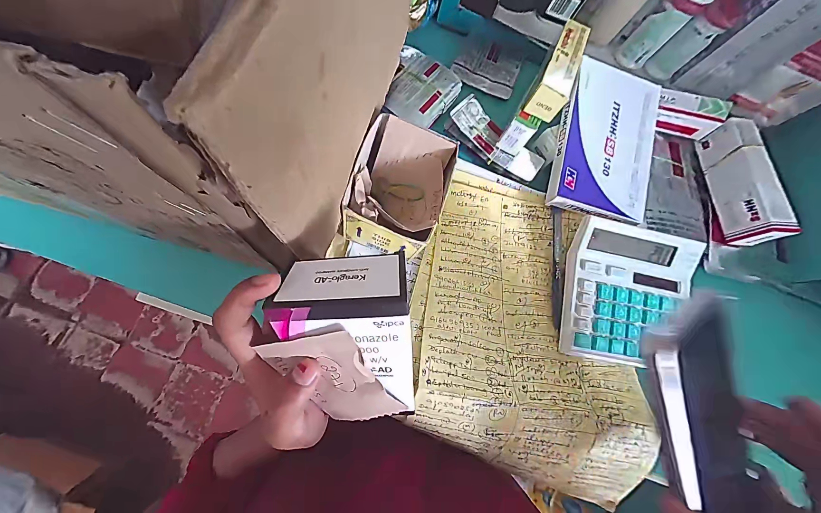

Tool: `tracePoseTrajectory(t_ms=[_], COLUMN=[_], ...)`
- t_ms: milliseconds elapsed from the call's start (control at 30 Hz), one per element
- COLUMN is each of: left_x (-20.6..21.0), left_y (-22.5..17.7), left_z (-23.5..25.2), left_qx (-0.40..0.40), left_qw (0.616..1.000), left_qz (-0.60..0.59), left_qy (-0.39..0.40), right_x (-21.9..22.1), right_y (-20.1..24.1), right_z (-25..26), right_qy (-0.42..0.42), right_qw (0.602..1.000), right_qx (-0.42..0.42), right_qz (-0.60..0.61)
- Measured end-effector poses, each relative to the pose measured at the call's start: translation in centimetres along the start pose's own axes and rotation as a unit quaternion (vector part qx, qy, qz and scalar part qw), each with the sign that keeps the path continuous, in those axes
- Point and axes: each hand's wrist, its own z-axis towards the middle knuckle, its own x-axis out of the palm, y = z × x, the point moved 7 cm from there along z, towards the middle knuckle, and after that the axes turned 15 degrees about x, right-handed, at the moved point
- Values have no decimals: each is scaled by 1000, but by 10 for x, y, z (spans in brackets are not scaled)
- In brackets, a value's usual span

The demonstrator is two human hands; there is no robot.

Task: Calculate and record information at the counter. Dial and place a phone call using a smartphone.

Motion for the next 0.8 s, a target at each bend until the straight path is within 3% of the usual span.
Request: tracePoseTrajectory(t_ms=[67, 133, 267, 433, 567, 700, 800], left_x=[1, 0, 0, 1, 2, 2, 3], left_y=[1, 1, 1, 1, 1, 2, 1], left_z=[1, 1, 3, 4, 4, 5, 8], left_qx=[-5, -9, -12, -16, -16, -19, -21], left_qw=[1000, 1000, 1000, 1000, 1000, 1000, 1000], left_qz=[-10, -18, -23, -14, -17, -7, -9], left_qy=[-3, -10, -13, -6, 5, 10, 20], right_x=[34, 67, 104, 102, 97, 77, 66], right_y=[12, 19, 29, 29, 23, 35, 32], right_z=[4, 7, 14, 19, 22, 24, 29], right_qy=[84, 114, 26, -95, -125, -47, 36], right_qw=[996, 993, 997, 971, 949, 962, 970], right_qx=[-1, 4, -13, 14, 68, 17, -96], right_qz=[20, 34, -77, -219, -281, -268, -222])
